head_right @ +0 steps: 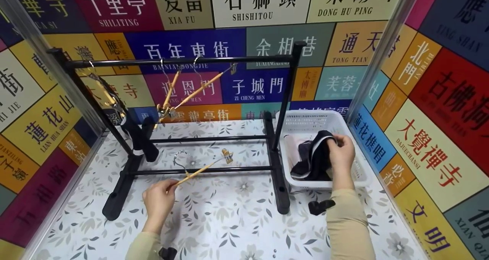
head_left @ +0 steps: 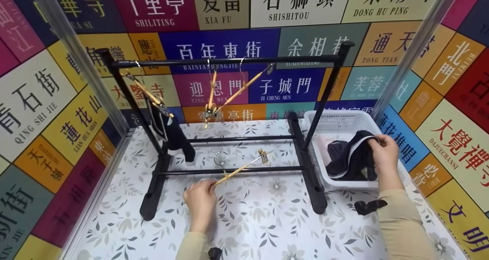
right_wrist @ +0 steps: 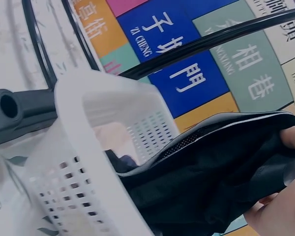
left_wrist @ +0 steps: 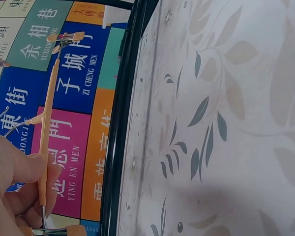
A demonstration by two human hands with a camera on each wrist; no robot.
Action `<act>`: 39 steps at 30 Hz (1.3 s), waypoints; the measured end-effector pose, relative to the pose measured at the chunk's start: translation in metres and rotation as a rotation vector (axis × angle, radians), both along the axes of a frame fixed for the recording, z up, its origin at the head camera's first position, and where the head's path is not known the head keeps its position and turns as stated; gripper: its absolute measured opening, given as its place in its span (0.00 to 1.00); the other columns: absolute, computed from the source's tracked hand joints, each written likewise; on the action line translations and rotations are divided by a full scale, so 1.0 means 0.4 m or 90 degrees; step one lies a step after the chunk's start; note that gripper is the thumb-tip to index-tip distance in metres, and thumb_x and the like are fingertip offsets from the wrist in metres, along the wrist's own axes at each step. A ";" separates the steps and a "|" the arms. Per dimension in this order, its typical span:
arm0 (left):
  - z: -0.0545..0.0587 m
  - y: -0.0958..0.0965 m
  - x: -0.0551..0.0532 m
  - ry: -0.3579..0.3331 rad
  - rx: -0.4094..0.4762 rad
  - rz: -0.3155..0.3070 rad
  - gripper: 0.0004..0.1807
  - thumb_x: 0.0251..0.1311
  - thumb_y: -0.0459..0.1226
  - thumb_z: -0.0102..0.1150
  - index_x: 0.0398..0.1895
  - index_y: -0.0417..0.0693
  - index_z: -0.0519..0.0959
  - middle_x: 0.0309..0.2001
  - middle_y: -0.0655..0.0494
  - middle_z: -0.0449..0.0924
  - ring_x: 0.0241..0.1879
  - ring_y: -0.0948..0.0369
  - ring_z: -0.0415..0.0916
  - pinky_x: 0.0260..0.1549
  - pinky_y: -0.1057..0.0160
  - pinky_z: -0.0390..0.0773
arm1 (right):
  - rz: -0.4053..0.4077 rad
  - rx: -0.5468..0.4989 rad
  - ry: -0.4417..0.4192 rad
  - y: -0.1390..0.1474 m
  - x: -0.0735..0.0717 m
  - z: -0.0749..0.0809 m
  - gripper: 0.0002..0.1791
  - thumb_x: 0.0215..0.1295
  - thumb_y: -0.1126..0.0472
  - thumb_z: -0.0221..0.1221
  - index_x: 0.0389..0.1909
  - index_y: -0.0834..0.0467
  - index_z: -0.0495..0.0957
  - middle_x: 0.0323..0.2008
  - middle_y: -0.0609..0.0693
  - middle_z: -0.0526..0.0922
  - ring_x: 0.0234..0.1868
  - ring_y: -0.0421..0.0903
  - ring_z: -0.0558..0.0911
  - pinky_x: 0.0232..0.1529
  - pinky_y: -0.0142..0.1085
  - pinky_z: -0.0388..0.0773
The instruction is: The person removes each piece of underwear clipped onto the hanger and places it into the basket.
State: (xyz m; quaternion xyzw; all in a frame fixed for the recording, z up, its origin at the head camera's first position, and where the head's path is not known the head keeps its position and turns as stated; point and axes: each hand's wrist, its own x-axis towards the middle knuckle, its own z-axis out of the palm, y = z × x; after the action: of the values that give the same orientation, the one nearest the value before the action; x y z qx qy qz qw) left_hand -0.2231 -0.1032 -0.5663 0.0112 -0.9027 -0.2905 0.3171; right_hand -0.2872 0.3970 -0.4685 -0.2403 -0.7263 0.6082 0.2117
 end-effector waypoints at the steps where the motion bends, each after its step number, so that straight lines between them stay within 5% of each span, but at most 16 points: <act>1: 0.000 -0.002 0.000 0.001 -0.001 0.001 0.08 0.48 0.28 0.70 0.30 0.49 0.87 0.29 0.53 0.85 0.30 0.48 0.77 0.40 0.45 0.67 | 0.003 0.008 -0.012 0.000 0.001 -0.006 0.02 0.68 0.60 0.59 0.38 0.48 0.77 0.38 0.37 0.74 0.42 0.35 0.72 0.46 0.28 0.71; 15: 0.001 -0.013 0.004 -0.025 0.006 0.003 0.08 0.50 0.30 0.70 0.32 0.50 0.87 0.32 0.53 0.86 0.34 0.49 0.78 0.41 0.45 0.65 | 0.039 0.117 -0.080 0.004 0.001 -0.087 0.17 0.67 0.60 0.60 0.54 0.64 0.75 0.42 0.46 0.75 0.41 0.37 0.72 0.45 0.29 0.71; 22: 0.011 -0.025 0.000 -0.021 0.013 0.021 0.07 0.50 0.30 0.70 0.32 0.50 0.87 0.32 0.53 0.86 0.34 0.48 0.79 0.40 0.45 0.64 | 0.107 0.203 -0.090 -0.002 0.013 -0.116 0.23 0.66 0.59 0.62 0.58 0.67 0.74 0.54 0.60 0.78 0.46 0.37 0.74 0.51 0.30 0.69; 33: 0.029 -0.051 -0.005 -0.039 0.031 0.045 0.08 0.51 0.29 0.69 0.33 0.50 0.87 0.32 0.52 0.86 0.36 0.48 0.78 0.45 0.43 0.64 | 0.151 0.214 -0.104 -0.004 0.031 -0.135 0.26 0.70 0.54 0.59 0.61 0.67 0.71 0.60 0.65 0.74 0.59 0.55 0.74 0.38 0.30 0.75; 39: 0.036 -0.069 -0.007 -0.042 0.046 0.065 0.07 0.52 0.29 0.69 0.33 0.49 0.88 0.33 0.52 0.86 0.37 0.46 0.78 0.44 0.42 0.64 | 0.142 0.249 -0.083 -0.011 0.039 -0.134 0.24 0.71 0.55 0.57 0.60 0.68 0.72 0.59 0.66 0.75 0.60 0.58 0.74 0.50 0.37 0.75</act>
State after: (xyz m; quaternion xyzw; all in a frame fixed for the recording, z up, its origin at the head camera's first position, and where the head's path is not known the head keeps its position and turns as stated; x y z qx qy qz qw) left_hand -0.2259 -0.1306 -0.5520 0.0780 -0.9000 -0.3057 0.3007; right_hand -0.2717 0.3928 -0.5223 -0.1521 -0.8646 0.4584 0.1383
